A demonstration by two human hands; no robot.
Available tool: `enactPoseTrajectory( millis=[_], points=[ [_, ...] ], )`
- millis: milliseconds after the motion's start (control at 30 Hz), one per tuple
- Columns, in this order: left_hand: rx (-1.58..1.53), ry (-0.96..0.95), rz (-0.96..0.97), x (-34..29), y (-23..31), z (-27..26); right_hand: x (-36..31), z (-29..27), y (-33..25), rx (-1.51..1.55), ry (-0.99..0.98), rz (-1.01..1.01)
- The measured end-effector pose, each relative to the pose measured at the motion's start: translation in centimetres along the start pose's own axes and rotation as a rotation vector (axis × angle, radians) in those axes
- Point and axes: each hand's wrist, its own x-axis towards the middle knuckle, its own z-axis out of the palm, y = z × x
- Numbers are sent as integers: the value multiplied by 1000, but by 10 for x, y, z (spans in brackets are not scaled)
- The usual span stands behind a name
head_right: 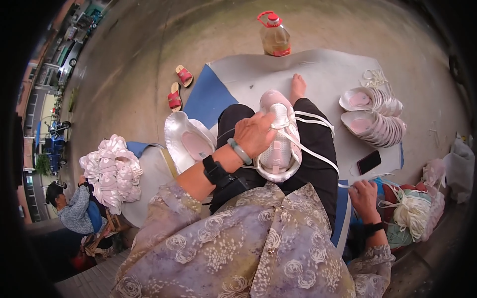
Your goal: The recorder is inserting laces into white shoes and tying them.
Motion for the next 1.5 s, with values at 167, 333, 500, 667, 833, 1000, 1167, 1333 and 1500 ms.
enactPoseTrajectory(
  millis=[167, 333, 500, 667, 833, 1000, 1167, 1333, 1500],
  points=[
    [-18, 43, 58, 17, -8, 15, 96, -13, -82, 142, 261, -304],
    [-16, -137, -35, 14, -1, 17, 146, 6, -130, 181, 239, -499],
    [84, 17, 189, 9, 3, 33, 144, 26, -132, 218, 197, -389],
    [51, -11, 124, 10, -4, 20, 149, 26, -137, 349, 226, -394],
    [-98, -23, 120, 21, -12, 4, 145, 18, -142, 545, 119, -227],
    [-633, -215, -81, 43, -34, 5, 115, 4, -130, 583, 13, -255],
    [-1192, -370, -345, 33, -37, -9, 58, -49, -94, 316, -176, -290],
    [-1144, -178, -417, 28, -29, 24, -36, -26, 45, -261, -172, -268],
    [-759, 228, -311, 7, -48, 29, 5, -24, -20, 346, -146, -11]
  ],
)
